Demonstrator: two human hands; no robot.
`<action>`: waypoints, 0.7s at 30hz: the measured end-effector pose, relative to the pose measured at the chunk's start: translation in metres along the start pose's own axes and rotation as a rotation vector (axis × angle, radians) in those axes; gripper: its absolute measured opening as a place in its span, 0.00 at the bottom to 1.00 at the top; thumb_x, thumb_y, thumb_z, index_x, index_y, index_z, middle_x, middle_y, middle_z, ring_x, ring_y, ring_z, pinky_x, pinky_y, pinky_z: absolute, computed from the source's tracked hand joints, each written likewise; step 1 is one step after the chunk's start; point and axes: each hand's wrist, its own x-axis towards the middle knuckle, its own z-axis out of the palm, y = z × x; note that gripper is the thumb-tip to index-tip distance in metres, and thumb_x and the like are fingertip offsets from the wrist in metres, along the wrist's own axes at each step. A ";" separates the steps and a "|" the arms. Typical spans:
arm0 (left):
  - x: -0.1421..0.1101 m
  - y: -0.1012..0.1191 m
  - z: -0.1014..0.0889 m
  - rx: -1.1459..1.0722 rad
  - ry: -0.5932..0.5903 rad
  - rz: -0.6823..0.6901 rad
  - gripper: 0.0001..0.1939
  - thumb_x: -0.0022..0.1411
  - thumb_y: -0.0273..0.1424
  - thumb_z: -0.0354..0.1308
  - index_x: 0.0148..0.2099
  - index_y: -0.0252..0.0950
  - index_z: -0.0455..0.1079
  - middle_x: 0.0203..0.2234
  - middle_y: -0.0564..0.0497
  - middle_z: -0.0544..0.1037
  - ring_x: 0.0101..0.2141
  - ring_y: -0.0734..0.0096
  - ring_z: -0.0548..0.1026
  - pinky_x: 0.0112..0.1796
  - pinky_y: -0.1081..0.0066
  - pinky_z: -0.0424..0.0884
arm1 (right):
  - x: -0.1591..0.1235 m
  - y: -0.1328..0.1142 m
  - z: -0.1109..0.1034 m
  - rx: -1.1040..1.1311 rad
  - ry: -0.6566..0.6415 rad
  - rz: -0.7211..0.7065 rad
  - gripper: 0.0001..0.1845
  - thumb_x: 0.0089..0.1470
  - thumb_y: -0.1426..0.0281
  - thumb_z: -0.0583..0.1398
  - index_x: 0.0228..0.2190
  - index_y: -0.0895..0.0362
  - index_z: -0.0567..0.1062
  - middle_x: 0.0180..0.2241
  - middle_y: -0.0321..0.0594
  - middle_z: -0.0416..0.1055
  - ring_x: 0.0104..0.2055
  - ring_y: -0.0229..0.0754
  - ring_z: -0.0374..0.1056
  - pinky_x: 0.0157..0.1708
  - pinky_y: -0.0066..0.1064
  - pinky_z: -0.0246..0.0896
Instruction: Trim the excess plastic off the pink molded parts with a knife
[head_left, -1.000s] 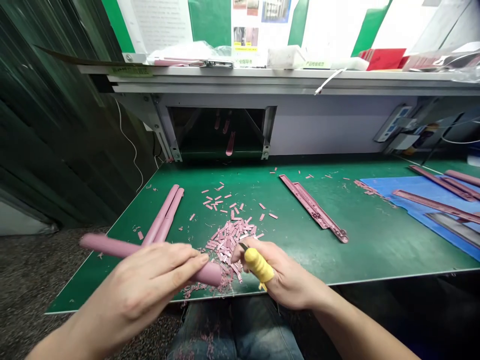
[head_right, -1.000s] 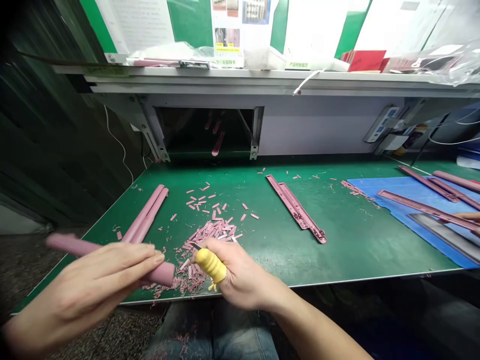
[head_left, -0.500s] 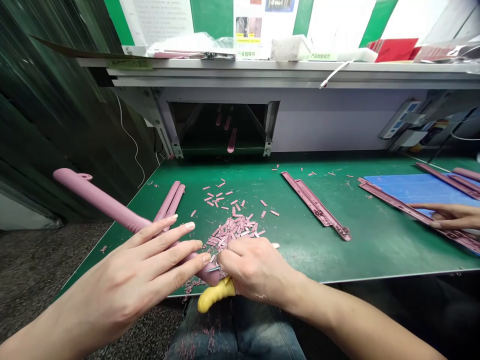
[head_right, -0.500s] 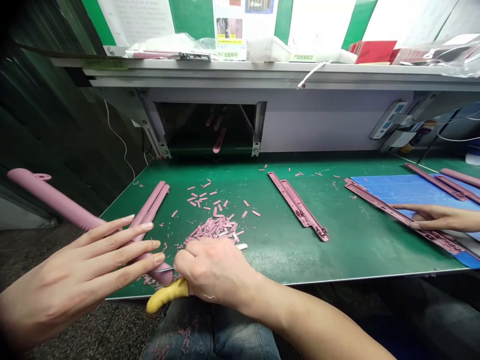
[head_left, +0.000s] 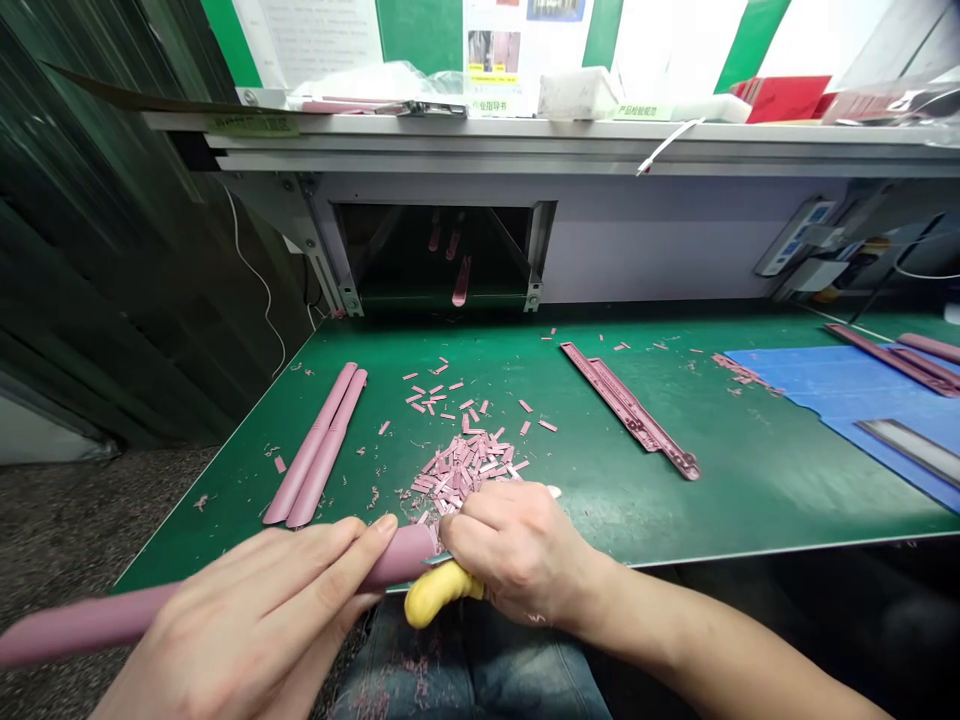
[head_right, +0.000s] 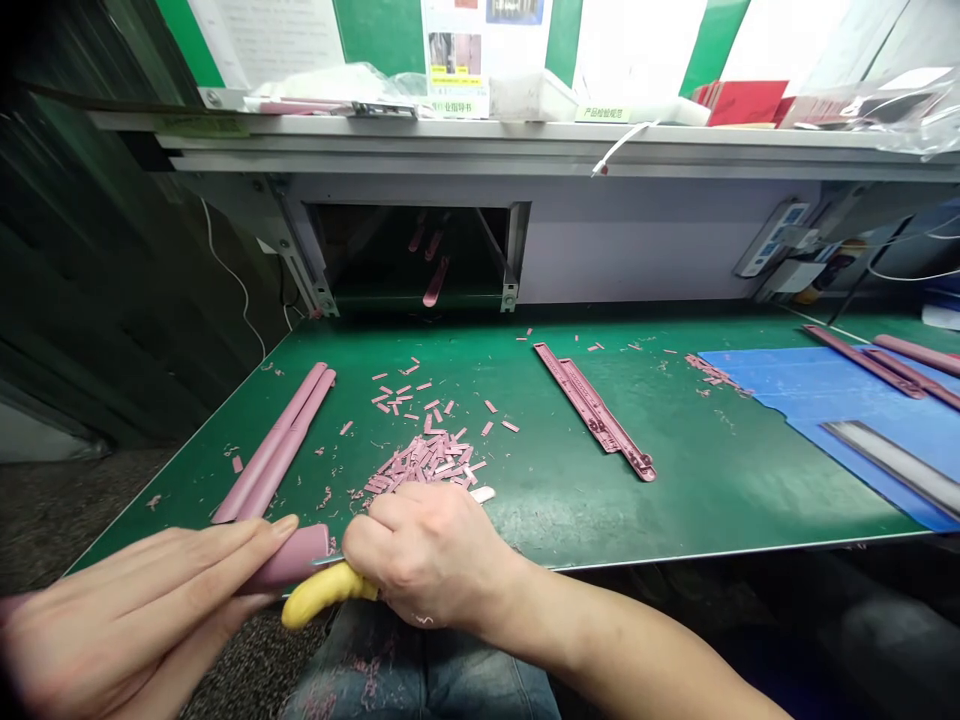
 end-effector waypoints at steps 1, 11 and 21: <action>-0.002 0.001 0.000 0.019 -0.028 0.009 0.30 0.58 0.25 0.61 0.62 0.42 0.64 0.49 0.50 0.78 0.48 0.61 0.76 0.48 0.64 0.73 | 0.000 0.000 0.000 0.006 0.005 0.007 0.19 0.64 0.69 0.46 0.22 0.56 0.63 0.20 0.35 0.59 0.22 0.38 0.49 0.23 0.32 0.38; 0.005 0.021 0.009 -0.009 -0.048 -0.148 0.30 0.58 0.27 0.61 0.63 0.44 0.62 0.53 0.53 0.75 0.47 0.63 0.77 0.46 0.71 0.76 | -0.002 0.001 0.007 -0.010 0.027 0.145 0.21 0.65 0.60 0.49 0.25 0.56 0.67 0.21 0.35 0.61 0.23 0.37 0.52 0.22 0.31 0.38; -0.006 0.029 0.031 0.003 0.066 -0.334 0.27 0.58 0.36 0.60 0.60 0.47 0.64 0.49 0.57 0.78 0.38 0.66 0.81 0.34 0.78 0.78 | -0.004 0.000 0.023 -0.074 0.072 0.088 0.20 0.64 0.69 0.45 0.21 0.56 0.63 0.19 0.35 0.60 0.21 0.36 0.49 0.22 0.32 0.37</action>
